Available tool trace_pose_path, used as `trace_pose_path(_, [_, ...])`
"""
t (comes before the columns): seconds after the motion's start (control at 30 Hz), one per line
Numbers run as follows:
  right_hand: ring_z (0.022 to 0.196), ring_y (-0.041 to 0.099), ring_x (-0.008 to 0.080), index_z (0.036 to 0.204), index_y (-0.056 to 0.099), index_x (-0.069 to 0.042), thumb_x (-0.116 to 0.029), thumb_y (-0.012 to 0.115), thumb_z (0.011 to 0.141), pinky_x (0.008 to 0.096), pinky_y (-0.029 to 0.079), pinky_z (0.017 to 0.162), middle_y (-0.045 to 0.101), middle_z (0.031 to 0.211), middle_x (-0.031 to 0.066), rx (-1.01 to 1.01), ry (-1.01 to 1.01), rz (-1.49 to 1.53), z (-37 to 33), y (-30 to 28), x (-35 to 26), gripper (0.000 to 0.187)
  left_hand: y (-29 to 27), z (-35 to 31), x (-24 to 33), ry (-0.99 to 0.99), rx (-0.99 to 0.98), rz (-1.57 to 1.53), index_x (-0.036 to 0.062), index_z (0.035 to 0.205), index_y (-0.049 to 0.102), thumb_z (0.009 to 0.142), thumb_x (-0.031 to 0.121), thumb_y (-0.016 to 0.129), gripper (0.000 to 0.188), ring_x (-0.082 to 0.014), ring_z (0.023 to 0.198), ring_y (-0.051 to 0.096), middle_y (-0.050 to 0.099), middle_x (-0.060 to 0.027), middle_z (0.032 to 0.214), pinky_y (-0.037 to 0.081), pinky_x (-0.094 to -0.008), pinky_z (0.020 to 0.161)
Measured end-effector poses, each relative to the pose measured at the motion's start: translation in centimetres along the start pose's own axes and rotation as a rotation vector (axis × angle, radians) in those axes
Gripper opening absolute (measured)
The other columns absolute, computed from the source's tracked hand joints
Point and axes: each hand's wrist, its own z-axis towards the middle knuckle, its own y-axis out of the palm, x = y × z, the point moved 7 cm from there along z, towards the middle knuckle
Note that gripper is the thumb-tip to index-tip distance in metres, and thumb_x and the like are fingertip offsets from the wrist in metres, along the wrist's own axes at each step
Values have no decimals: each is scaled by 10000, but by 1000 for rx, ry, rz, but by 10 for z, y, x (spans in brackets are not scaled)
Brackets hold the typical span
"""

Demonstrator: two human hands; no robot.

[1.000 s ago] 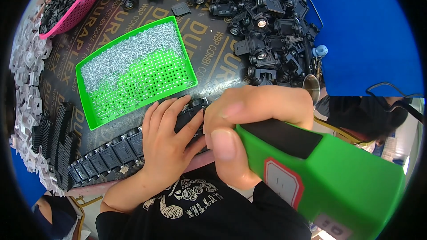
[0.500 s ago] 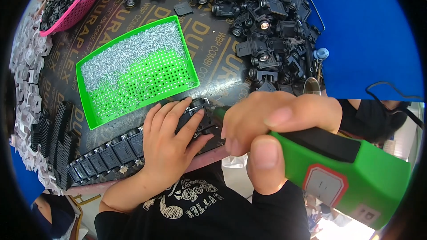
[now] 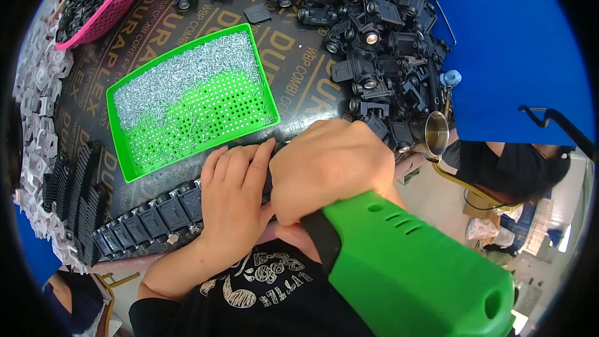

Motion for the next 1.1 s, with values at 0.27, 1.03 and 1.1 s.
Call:
trace_pose_path(0.27, [470, 526, 243, 608, 527, -24, -34, 713, 684, 320, 382, 433, 540, 574, 88, 420, 318, -30, -15, -2, 4, 201, 0, 0, -2, -26, -3, -40, 25, 1299, 524, 657, 234, 788, 725, -259, 1063, 533, 546, -86, 1109, 357, -438, 1000])
trace_pose_path(1.03, [536, 482, 138, 1082, 363, -78, -153, 597, 942, 306, 438, 526, 498, 636, 52, 374, 237, -359, 12, -21, 46, 282, -4, -3, -3, -44, 40, -58, -51, 1255, 529, 740, 324, 750, 674, -293, 1101, 515, 551, -142, 1165, 341, -470, 1044])
trace_pose_path(1.1, [535, 484, 141, 1081, 363, -78, -154, 596, 942, 306, 438, 521, 500, 640, 54, 364, 208, -358, 12, -20, 44, 282, -4, -2, -3, -42, 42, -64, -51, 1252, 531, 739, 321, 749, 670, -296, 1094, 519, 553, -145, 1160, 344, -469, 1041])
